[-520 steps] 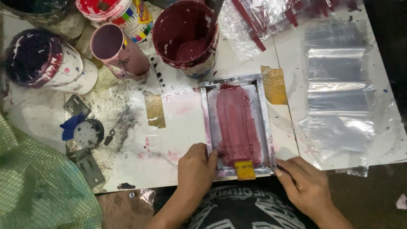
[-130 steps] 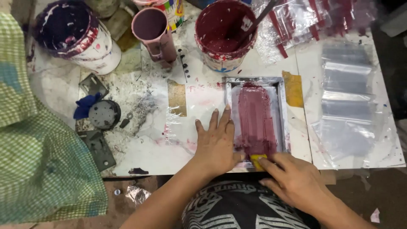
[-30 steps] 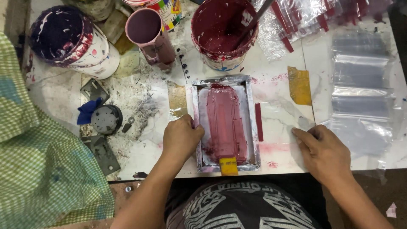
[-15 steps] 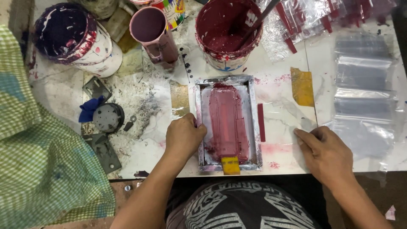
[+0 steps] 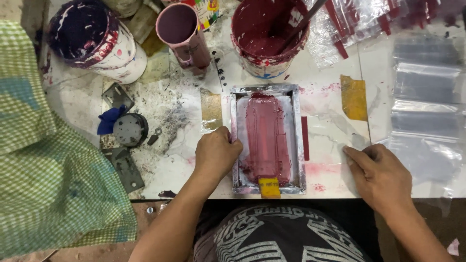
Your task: A person is preparing a screen printing frame by spreading red ink with a squeegee and organizing plastic bags on a work table.
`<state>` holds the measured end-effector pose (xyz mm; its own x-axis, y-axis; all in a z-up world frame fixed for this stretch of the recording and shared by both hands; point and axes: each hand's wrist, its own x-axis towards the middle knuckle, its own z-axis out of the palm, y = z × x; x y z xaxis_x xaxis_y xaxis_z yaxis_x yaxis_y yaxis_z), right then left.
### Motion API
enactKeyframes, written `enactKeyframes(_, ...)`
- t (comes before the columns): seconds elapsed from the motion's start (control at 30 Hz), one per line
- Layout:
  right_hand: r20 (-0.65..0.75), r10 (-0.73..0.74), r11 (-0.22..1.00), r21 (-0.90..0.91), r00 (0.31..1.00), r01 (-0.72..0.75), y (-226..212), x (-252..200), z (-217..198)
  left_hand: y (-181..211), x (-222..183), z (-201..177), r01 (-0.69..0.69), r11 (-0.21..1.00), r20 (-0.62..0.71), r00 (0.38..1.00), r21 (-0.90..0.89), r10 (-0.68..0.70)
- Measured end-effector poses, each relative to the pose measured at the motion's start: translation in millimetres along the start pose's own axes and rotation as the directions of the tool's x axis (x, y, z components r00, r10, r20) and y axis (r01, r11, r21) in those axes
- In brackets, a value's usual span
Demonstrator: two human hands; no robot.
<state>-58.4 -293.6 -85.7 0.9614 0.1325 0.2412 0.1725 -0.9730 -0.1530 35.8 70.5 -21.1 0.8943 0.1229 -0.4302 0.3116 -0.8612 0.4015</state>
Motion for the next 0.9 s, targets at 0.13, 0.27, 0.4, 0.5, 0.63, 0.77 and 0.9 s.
enactKeyframes(0.13, 0.028, 0.014, 1.0, -0.014, 1.0, -0.014, 0.5, -1.6, 0.2, -2.2, -0.7, 2.4, -0.001, 1.0, -0.007, 1.0, 0.003, 0.001)
enactKeyframes(0.27, -0.006, -0.004, 1.0, -0.005, 1.0, 0.004, -0.1, -2.0, 0.5, -2.1, -2.1, 1.4, -0.002, 1.0, -0.002, 1.0, -0.003, 0.002)
enactKeyframes(0.4, 0.0, -0.003, 1.0, 0.004, 1.0, 0.003, 1.1, -0.9, 1.0, -5.5, 1.1, 4.1, -0.021, 0.999, -0.009, 1.0, 0.024, 0.021)
enactKeyframes(0.5, -0.041, -0.041, 0.999, -0.007, 0.998, 0.04, -0.4, 0.6, -0.5, -3.4, -1.6, 1.0, -0.023, 0.999, -0.001, 1.0, 0.023, 0.023)
enactKeyframes(0.63, -0.036, -0.037, 0.999, -0.014, 0.999, 0.036, 0.3, -0.5, -0.1, -4.6, -1.3, 2.9, -0.021, 1.0, -0.012, 1.0, 0.019, 0.021)
enactKeyframes(0.77, -0.018, -0.02, 1.0, -0.005, 1.0, 0.02, -0.3, -0.5, -0.6, -4.9, -1.7, 2.5, -0.011, 1.0, -0.002, 1.0, 0.012, 0.011)
enactKeyframes(0.9, 0.007, 0.008, 1.0, 0.003, 1.0, -0.008, -0.8, -0.2, -1.1, -4.7, -0.8, 2.9, -0.001, 1.0, 0.007, 1.0, 0.015, 0.001)
